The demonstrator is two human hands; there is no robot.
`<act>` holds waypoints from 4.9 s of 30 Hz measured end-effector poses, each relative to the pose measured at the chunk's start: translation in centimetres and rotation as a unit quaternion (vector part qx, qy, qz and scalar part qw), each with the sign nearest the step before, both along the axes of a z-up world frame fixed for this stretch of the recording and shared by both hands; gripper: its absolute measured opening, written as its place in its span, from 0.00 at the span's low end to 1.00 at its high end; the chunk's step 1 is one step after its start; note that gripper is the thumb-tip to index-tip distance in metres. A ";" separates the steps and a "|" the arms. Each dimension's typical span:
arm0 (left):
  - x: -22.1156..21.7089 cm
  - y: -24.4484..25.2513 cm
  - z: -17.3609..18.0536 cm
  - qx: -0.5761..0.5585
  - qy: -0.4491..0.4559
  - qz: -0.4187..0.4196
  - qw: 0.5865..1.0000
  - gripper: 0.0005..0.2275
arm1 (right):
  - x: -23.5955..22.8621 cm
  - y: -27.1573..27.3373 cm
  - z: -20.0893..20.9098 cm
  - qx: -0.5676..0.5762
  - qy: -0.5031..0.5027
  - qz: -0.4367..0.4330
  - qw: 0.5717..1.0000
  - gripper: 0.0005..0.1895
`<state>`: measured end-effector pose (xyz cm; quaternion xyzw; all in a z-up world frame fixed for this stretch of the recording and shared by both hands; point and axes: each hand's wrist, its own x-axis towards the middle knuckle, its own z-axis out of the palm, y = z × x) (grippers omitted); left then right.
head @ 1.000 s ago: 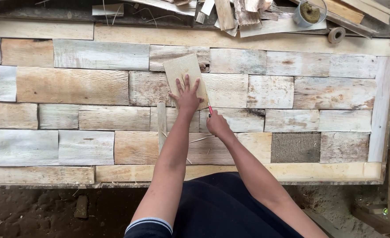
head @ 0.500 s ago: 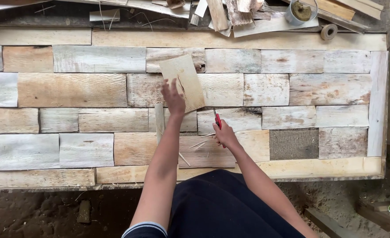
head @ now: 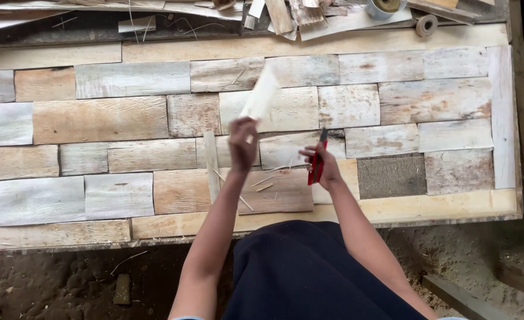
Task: Fitting and cutting thin wood strips to create a decorative or functional panel within a frame.
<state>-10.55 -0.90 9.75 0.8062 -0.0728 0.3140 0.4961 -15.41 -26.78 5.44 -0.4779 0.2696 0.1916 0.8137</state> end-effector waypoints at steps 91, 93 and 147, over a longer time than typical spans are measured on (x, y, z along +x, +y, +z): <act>-15.5 -38.0 -13.3 0.171 0.410 -0.073 0.893 0.29 | -5.8 -42.9 -7.2 -0.605 -0.111 0.160 0.772 0.21; -15.5 -37.9 -12.8 0.182 0.414 -0.074 0.889 0.28 | -5.6 -42.9 -7.3 -0.613 -0.124 0.171 0.761 0.22; -15.4 -1.2 -12.5 0.303 0.308 -0.002 0.902 0.26 | -4.7 -1.7 -5.0 -0.492 -0.085 0.275 0.822 0.06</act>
